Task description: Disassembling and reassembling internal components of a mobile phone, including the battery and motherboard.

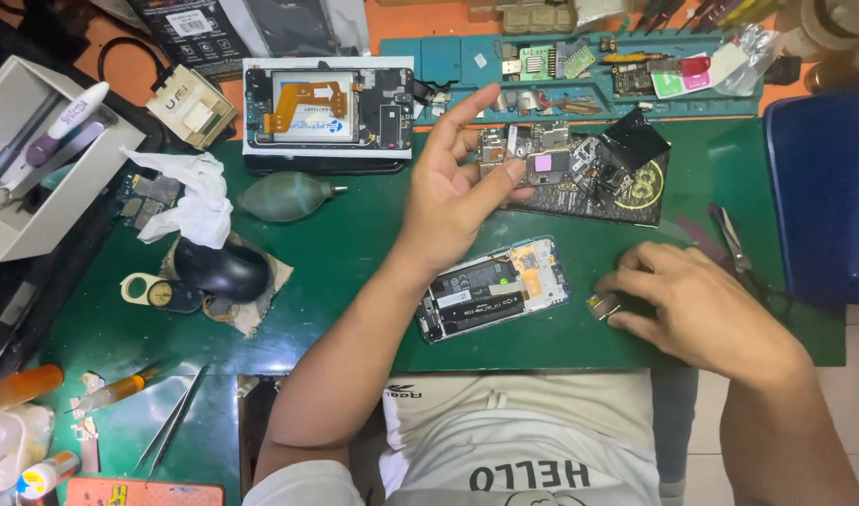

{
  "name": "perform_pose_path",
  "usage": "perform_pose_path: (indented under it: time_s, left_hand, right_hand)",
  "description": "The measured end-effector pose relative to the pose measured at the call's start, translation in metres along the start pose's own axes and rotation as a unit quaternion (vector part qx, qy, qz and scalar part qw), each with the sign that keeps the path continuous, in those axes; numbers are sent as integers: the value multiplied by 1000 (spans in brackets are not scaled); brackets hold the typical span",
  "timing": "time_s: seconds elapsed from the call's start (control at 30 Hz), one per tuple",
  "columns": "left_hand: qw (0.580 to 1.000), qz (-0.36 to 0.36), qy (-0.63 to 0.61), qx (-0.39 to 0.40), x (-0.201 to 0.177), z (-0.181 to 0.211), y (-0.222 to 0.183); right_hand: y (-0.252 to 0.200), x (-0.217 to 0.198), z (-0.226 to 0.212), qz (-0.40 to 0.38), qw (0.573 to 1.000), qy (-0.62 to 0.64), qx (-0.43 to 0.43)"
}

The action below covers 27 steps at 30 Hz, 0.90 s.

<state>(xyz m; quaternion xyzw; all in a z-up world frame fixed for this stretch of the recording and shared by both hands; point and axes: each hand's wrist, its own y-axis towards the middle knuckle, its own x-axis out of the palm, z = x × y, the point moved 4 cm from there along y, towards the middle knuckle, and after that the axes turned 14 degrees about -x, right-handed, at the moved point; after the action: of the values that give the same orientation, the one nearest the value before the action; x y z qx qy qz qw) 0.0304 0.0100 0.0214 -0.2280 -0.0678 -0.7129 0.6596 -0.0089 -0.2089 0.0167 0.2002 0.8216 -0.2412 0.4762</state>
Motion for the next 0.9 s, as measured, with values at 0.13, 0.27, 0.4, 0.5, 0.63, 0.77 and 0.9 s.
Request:
perform_pose_path:
  time_s: [0.13,0.27,0.4,0.5,0.63,0.77,0.9]
  left_hand:
    - [1000,-2,-11,0,1,2,-2]
    - [1000,1,-1,2,1,2,-2]
    - [999,-4,-34,-11,-1,-4,0]
    - [998,-19,-54,-19,1,-4,2]
    - [999,0,-49,-2,-5,-15,7]
    - [976,35,-209,-43,-11,-30,13]
    - [968,11,-249,-28,-6,-18,10]
  right_hand:
    - [-2,0,-3,32,998,44,-35]
    - [-1,-7,-8,46,996,73,-4]
    - [3,-46,-19,189,981,52,-8]
    - [23,-81,-24,358,919,116,-118]
    - [51,-73,-10,473,835,234,-154]
    - [70,-44,-1,453,790,410,-54]
    - [76,-36,-2,433,753,496,-2]
